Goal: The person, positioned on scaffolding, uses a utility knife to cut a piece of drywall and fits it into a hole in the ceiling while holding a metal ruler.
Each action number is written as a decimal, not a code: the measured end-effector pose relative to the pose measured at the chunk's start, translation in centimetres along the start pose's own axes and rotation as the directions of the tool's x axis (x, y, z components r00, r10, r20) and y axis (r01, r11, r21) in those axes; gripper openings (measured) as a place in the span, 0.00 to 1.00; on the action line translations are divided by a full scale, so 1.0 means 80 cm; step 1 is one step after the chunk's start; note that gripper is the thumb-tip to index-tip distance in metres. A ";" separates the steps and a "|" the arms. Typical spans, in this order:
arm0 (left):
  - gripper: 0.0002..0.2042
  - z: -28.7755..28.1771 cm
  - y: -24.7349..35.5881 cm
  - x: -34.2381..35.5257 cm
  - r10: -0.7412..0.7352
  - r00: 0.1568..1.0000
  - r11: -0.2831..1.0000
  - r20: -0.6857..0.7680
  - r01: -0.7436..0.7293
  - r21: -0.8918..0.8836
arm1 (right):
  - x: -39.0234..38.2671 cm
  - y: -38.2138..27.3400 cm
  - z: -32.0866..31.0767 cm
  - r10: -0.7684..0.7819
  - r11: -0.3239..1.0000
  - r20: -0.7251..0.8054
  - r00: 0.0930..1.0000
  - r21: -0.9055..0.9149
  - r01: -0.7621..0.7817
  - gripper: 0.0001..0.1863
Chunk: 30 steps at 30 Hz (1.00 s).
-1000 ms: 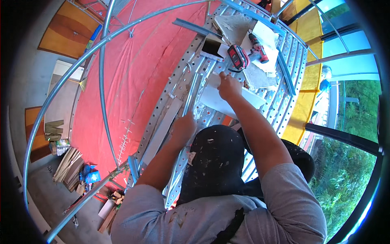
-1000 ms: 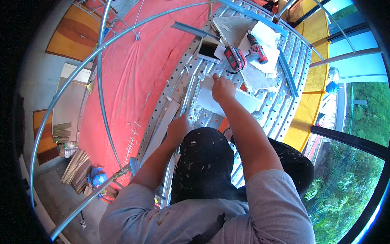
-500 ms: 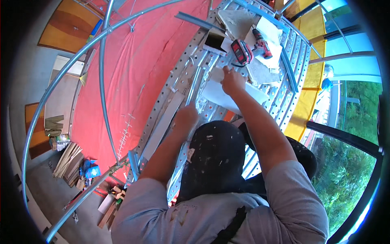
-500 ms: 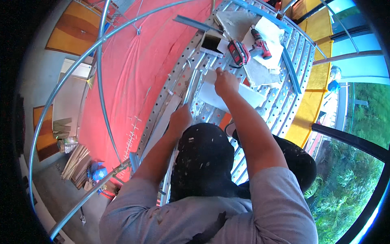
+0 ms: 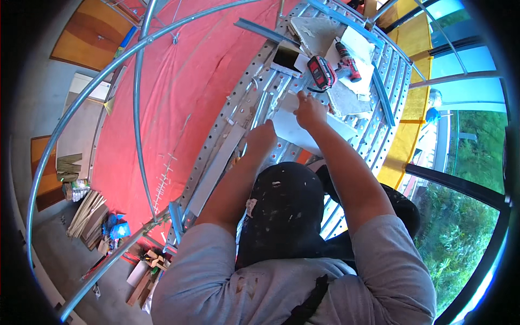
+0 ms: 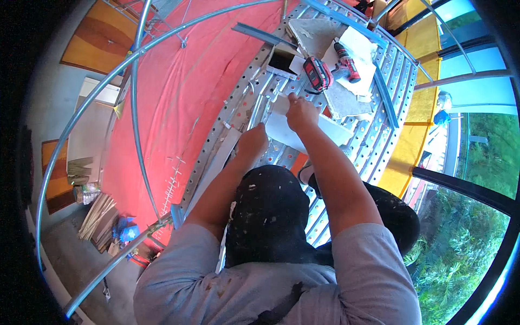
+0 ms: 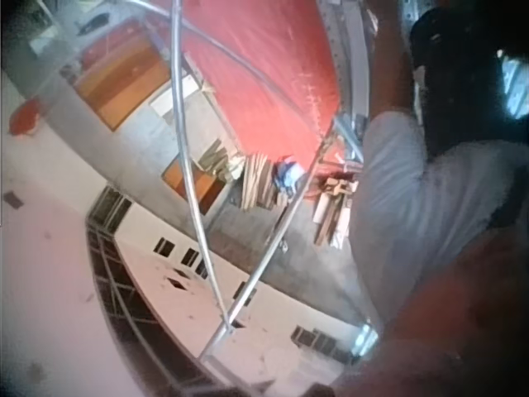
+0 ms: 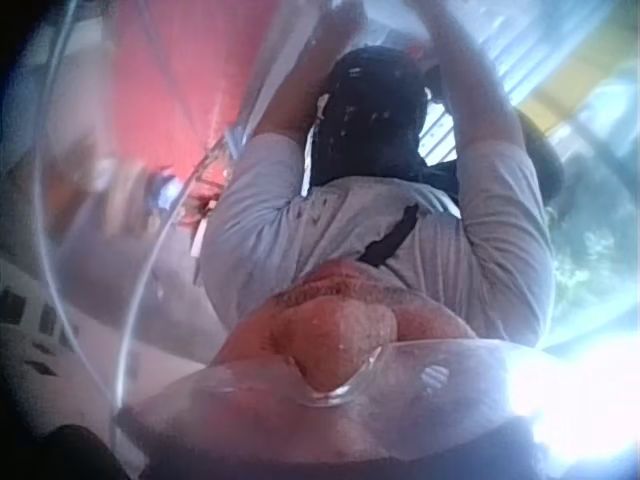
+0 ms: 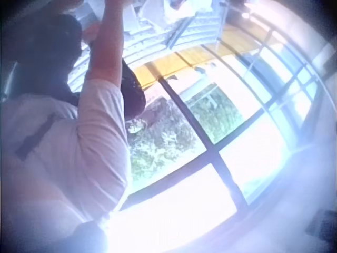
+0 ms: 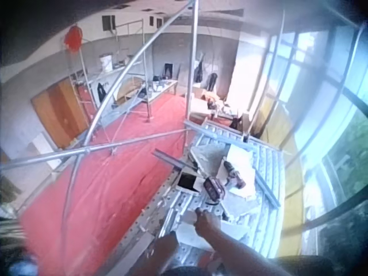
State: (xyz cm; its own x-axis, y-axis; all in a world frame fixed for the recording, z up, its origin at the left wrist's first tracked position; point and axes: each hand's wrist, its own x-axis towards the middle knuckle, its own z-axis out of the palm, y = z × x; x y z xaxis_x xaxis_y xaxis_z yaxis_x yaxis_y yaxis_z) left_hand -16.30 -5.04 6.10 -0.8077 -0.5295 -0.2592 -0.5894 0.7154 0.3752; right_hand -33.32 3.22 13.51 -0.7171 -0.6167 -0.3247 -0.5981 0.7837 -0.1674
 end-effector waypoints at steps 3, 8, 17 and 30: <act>0.11 -0.005 0.012 -0.031 0.025 0.995 0.996 0.093 -0.018 -0.082 | 0.005 0.036 0.005 0.051 0.999 0.015 0.999 -0.011 -0.051 0.17; 0.09 -0.011 -0.004 -0.059 0.006 0.996 0.997 0.091 0.001 -0.076 | 0.021 0.038 -0.005 0.030 1.000 0.070 0.997 -0.007 -0.030 0.27; 0.10 -0.008 0.015 -0.044 0.031 0.996 0.994 0.080 -0.022 -0.112 | 0.018 0.039 -0.019 -0.018 0.999 0.097 0.995 -0.024 0.021 0.24; 0.10 -0.017 0.022 -0.046 0.073 0.987 0.997 0.142 -0.069 -0.031 | 0.030 0.046 -0.005 -0.034 0.999 0.072 0.997 -0.030 0.036 0.26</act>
State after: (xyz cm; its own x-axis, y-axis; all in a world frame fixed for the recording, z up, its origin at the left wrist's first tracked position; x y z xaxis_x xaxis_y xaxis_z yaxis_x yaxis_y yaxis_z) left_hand -14.33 -2.48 8.96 -0.8423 -0.4058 -0.3547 -0.5313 0.7361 0.4194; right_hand -37.35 4.58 12.54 -0.6688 -0.6362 -0.3846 -0.6343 0.7582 -0.1513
